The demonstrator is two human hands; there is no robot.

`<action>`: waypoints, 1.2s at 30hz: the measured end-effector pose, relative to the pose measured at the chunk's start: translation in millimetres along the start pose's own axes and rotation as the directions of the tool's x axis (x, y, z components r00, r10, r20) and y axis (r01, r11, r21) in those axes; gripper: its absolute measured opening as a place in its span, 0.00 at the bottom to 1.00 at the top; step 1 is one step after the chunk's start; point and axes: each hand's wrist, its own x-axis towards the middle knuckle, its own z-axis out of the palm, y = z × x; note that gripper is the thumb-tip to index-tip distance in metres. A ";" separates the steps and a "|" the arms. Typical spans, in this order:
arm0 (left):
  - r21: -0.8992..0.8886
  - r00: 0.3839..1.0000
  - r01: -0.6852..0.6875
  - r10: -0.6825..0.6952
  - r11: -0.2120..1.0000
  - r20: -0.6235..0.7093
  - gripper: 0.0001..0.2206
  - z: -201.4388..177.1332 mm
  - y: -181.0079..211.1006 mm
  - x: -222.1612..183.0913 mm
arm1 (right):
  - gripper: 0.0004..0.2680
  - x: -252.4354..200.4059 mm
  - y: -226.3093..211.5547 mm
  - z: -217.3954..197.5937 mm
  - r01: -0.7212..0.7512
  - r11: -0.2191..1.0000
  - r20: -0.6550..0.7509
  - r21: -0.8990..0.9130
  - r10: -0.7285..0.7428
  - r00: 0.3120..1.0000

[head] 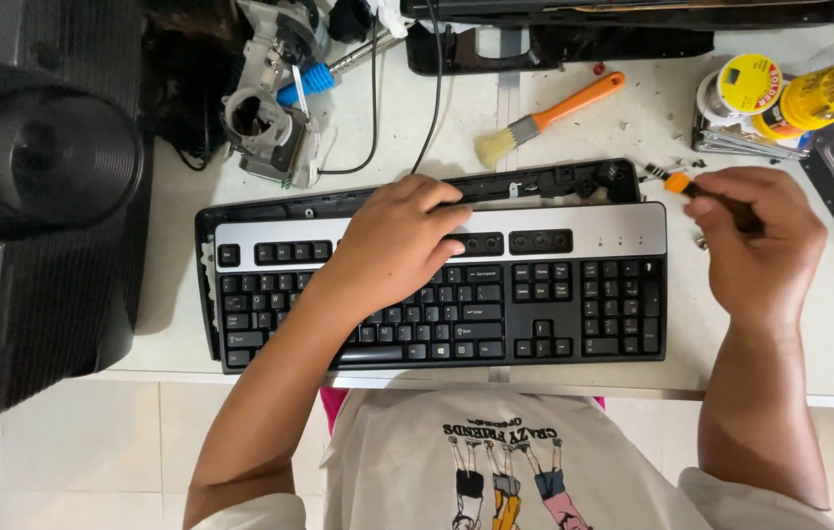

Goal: Disassembling a computer keyboard using a screwdriver and cleaning it with a brush.

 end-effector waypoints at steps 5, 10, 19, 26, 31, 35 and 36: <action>0.025 0.994 -0.107 0.106 0.994 0.014 0.11 11.8 9.6 45.4 | 0.08 12.7 3.1 5.4 -0.011 0.999 -0.045 -0.045 0.009 0.999; 0.205 0.999 0.014 -0.004 0.979 -0.050 0.15 35.2 5.1 90.4 | 0.10 6.6 19.6 27.7 0.291 0.906 -0.058 -0.306 -0.323 0.945; 0.170 0.931 0.330 -0.350 0.928 0.103 0.14 52.2 -9.4 116.3 | 0.12 4.4 20.0 23.7 0.315 0.880 0.026 -0.355 -0.328 0.944; 0.021 0.941 0.264 -0.253 0.964 -0.224 0.11 4.2 -8.8 75.4 | 0.07 2.3 25.5 16.6 0.254 0.868 0.118 -0.426 -0.225 0.967; -0.068 0.943 -0.094 0.067 0.993 -0.325 0.12 4.7 -9.4 37.3 | 0.19 13.8 -26.2 21.5 0.165 0.974 0.141 -0.154 -0.143 0.980; -0.090 0.904 -0.232 0.180 0.969 -0.388 0.14 6.8 3.3 23.3 | 0.31 21.3 -69.1 45.9 -0.193 0.835 0.246 0.516 0.072 0.967; -0.127 0.905 -0.226 0.160 0.966 -0.394 0.15 8.5 3.4 21.5 | 0.21 26.2 -84.3 48.8 -0.139 0.817 0.213 0.559 0.020 0.977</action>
